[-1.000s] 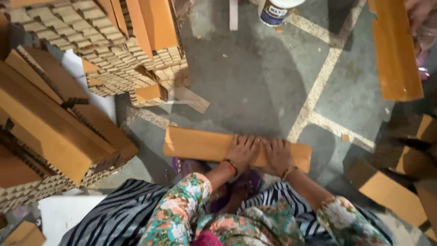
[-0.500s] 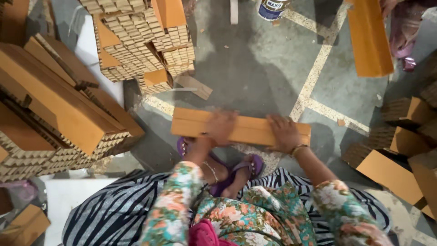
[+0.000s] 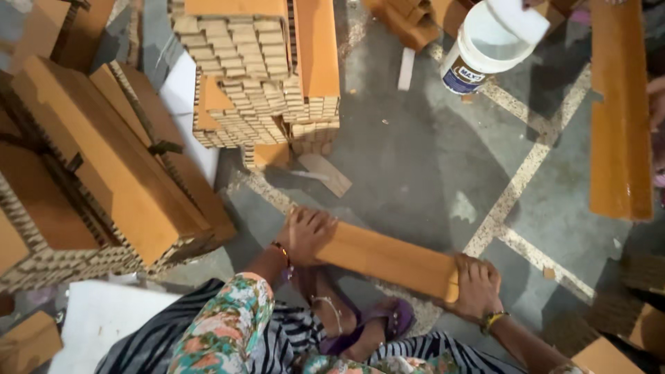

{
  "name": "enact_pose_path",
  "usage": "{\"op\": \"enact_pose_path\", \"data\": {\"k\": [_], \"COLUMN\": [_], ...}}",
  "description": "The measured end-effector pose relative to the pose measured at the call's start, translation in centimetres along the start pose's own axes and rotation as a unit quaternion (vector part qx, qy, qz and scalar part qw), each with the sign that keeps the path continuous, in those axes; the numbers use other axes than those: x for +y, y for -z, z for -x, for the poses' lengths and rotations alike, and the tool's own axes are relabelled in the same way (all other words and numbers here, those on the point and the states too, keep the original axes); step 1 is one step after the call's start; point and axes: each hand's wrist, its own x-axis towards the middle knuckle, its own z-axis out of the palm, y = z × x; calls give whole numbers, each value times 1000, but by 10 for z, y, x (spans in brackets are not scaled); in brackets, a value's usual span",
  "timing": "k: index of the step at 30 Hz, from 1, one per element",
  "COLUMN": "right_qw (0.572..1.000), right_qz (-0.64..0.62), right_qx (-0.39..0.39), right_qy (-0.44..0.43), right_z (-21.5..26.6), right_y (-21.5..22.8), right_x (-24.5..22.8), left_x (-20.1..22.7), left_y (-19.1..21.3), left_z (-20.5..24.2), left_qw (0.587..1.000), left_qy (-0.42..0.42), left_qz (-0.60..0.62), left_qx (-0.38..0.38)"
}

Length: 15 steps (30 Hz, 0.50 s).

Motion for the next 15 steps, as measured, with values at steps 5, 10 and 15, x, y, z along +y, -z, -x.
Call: {"op": "enact_pose_path", "data": {"k": [5,10,15], "right_qw": [988,987,976], "right_qz": [-91,-85,-42], "right_qx": [124,132,205], "right_qy": [16,37,55], "right_z": [3,-9,-15], "right_y": [1,-28,-53], "right_x": [-1,13,20], "left_x": [-13,-13,-6], "left_y": [-11,-14,-9], "left_z": [-3,-5,-3], "left_qw": [994,991,994], "left_qy": [-51,-50,-32], "left_qz": [-9,18,-33], "left_qx": [99,120,96]}}
